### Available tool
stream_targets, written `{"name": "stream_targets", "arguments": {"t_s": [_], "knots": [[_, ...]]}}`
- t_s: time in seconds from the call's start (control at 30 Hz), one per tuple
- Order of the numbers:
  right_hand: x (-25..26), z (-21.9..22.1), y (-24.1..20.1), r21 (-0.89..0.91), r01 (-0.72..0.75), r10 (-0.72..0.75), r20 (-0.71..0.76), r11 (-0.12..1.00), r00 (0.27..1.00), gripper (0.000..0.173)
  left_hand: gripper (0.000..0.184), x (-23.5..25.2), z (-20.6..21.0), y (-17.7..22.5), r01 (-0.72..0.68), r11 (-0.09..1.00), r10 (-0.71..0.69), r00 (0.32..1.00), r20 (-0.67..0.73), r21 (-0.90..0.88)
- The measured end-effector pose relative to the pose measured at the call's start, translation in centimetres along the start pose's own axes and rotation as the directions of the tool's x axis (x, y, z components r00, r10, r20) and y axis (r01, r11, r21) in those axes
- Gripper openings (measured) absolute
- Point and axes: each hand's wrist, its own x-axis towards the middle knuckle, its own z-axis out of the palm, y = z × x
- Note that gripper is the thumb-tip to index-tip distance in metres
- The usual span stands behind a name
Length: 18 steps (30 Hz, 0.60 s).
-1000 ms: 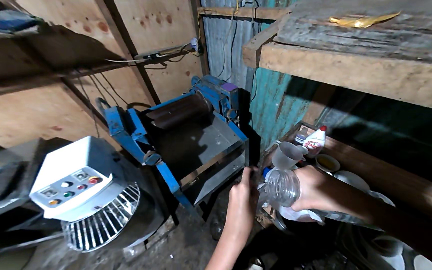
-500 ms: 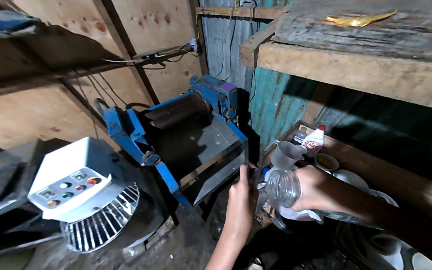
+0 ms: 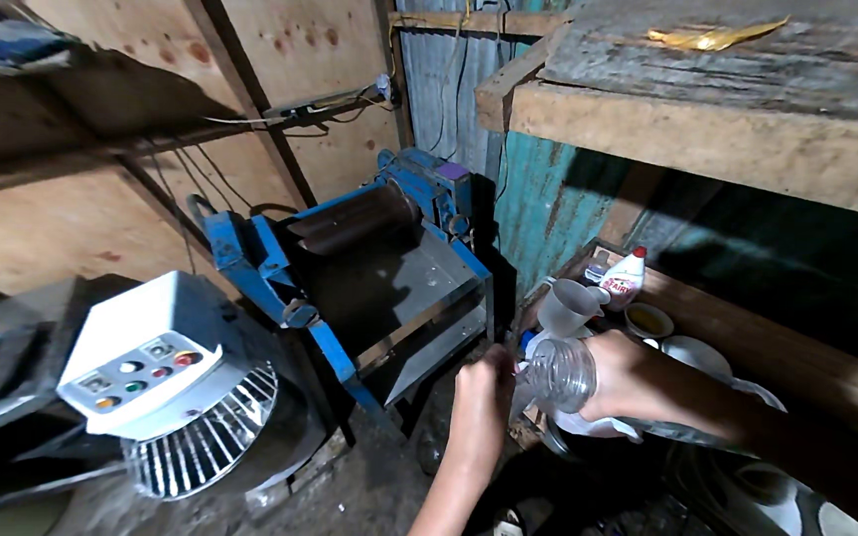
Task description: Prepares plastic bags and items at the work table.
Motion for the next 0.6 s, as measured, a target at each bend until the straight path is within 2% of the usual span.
{"name": "stream_targets", "arguments": {"t_s": [0.43, 0.53, 0.6], "knots": [[-0.3, 0.1, 0.4, 0.042, 0.016, -0.016, -0.016, 0.999, 1.0, 0.06, 0.019, 0.1, 0.2, 0.4, -0.013, 0.996, 0.014, 1.0, -0.005, 0.088], [-0.5, 0.4, 1.0, 0.096, 0.042, -0.036, -0.071, 0.994, 0.997, 0.061, 0.019, 0.4, 0.1, 0.4, -0.009, 0.998, 0.009, 1.0, -0.003, 0.062], [-0.7, 1.0, 1.8, 0.198, 0.104, -0.068, -0.178, 0.975, 0.982, 0.061, 0.018, 0.7, -0.4, 0.6, 0.01, 0.998, -0.011, 1.0, 0.014, 0.067]]}}
